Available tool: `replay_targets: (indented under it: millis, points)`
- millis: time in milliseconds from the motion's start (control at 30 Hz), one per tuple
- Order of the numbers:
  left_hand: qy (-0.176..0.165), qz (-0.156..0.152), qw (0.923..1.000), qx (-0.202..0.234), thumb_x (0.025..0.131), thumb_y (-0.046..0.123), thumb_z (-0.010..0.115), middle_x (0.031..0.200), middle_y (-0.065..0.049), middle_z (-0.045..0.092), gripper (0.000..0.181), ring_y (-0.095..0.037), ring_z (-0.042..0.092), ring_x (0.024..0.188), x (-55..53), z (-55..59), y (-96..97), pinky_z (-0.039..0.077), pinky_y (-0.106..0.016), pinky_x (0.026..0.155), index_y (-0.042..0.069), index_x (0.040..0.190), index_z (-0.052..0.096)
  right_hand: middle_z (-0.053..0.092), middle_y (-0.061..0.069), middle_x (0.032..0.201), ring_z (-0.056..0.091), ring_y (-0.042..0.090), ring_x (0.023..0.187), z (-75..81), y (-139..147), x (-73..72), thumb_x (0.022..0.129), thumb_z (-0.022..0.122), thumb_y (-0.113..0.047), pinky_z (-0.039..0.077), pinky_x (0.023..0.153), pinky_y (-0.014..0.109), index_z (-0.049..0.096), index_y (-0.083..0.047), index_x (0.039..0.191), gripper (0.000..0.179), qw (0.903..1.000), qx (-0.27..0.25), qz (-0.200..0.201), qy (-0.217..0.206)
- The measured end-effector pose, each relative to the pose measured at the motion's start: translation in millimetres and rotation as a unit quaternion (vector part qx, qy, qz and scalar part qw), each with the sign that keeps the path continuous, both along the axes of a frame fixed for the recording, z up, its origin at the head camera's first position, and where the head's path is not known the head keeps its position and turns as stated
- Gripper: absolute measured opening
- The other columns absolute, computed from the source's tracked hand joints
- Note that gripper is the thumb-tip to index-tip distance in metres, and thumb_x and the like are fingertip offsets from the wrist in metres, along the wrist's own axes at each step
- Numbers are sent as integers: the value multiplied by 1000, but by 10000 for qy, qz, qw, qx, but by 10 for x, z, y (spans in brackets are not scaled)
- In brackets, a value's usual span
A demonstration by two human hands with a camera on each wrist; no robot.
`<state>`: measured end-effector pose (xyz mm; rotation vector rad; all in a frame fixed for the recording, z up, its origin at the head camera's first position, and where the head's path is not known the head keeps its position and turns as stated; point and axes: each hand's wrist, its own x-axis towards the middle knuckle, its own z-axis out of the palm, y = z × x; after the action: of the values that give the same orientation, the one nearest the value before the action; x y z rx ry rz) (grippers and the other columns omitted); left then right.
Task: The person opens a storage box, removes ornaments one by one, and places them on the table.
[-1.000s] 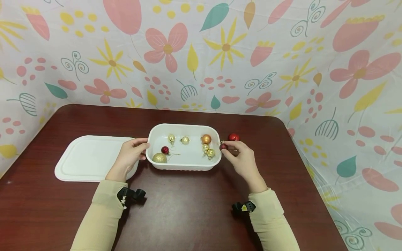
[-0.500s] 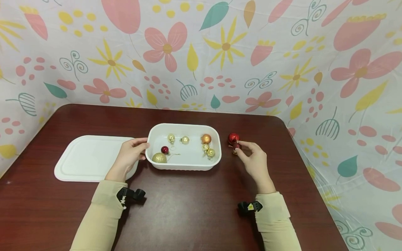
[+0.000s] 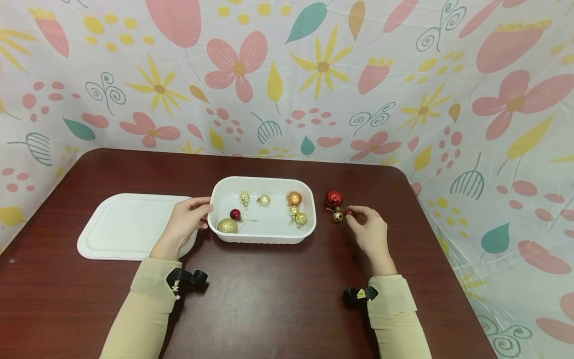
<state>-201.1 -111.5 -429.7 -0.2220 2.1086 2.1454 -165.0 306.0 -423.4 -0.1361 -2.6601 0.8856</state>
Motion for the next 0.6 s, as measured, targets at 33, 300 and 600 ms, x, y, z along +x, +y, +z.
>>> replay_targets:
  millis: [33, 300, 600]
  points:
    - [-3, 2, 10000, 0, 88, 7, 60, 74, -2, 58, 34, -4, 55, 54, 0, 1, 1, 48, -15, 45, -6, 120, 59, 69, 18, 108, 65, 29, 97, -4, 10, -4, 89, 65, -20, 47, 74, 19, 66, -4, 112, 28, 10000, 34, -34, -57]
    - [-46, -15, 10000, -19, 88, 8, 60, 76, -3, 58, 35, -4, 55, 55, 12, 21, -5, 49, -15, 45, -5, 121, 58, 69, 21, 102, 67, 31, 87, -14, 54, -3, 89, 65, -17, 50, 66, 27, 64, -1, 111, 28, 9981, 149, -131, -584]
    - [-81, -33, 10000, 12, 89, 8, 60, 78, -3, 58, 37, -5, 55, 56, 18, 46, -6, 49, -15, 46, -5, 123, 58, 66, 22, 108, 65, 32, 86, -25, 84, -15, 89, 64, -19, 50, 70, 37, 63, -1, 111, 28, 9956, 375, -2, -854]
